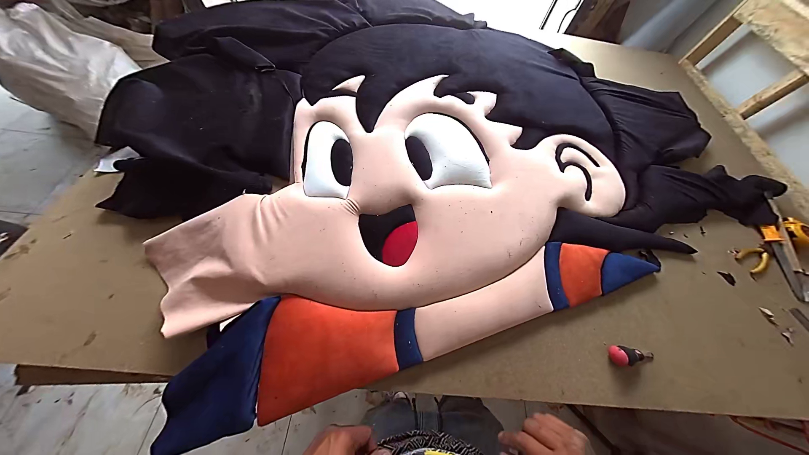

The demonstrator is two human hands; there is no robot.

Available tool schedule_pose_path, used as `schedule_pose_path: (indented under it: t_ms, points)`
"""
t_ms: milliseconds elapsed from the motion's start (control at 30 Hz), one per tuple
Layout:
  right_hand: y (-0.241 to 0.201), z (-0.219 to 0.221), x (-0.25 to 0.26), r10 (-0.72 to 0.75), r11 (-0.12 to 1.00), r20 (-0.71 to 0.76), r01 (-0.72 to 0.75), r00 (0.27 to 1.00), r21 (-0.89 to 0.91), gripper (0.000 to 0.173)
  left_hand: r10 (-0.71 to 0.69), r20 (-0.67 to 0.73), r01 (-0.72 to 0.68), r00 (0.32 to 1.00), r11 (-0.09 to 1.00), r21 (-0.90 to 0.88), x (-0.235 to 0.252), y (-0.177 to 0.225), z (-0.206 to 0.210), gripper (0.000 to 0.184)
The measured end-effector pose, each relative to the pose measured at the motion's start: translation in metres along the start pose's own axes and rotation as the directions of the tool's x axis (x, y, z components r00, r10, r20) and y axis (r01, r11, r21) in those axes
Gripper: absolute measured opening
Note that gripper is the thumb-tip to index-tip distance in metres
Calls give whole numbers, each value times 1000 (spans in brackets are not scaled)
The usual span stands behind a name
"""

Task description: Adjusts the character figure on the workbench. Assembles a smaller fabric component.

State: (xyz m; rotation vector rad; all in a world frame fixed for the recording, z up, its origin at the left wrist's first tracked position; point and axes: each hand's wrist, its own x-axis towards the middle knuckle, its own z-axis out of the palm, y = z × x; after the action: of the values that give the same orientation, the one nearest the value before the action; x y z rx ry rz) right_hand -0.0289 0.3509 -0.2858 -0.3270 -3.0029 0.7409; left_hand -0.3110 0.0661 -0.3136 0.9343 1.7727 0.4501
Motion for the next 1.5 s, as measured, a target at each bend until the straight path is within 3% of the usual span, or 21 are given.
schedule_pose_path:
  t_ms: [67,133,200,267,367,500,600,867,1233,1500]
  points:
    - [-3,-13,22,2,997,-98,-9,995,-78,24,165,-79,-168,983,985,-27,-6,21,-14,43]
    - [3,-28,52,-32,987,-181,2,983,-163,33,315,-289,-313,904,948,52,-8,41,-24,33]
    - [11,-43,87,-57,967,-189,7,980,-256,48,440,-519,-325,733,897,301,1,52,-33,30]
    - [12,-55,118,-71,943,-135,22,988,-333,61,533,-619,-248,576,836,489,21,52,-46,40]
    - [13,-56,151,-135,907,-46,105,990,-408,68,550,-650,-187,525,819,542,39,52,-64,56]
    - [8,-49,168,-147,878,82,168,986,-448,71,519,-709,-185,477,848,496,30,48,-65,53]
    - [9,-42,172,-128,864,122,171,984,-473,75,527,-708,-150,470,838,524,26,39,-56,56]
    - [15,-45,179,-196,846,127,233,972,-480,76,551,-625,-78,553,781,620,66,54,-45,83]
    - [18,-49,187,-214,846,163,266,963,-462,72,520,-592,-77,616,788,611,75,63,-53,85]
    - [27,-49,195,-254,853,181,308,950,-421,69,498,-585,-37,640,781,624,80,69,-57,96]
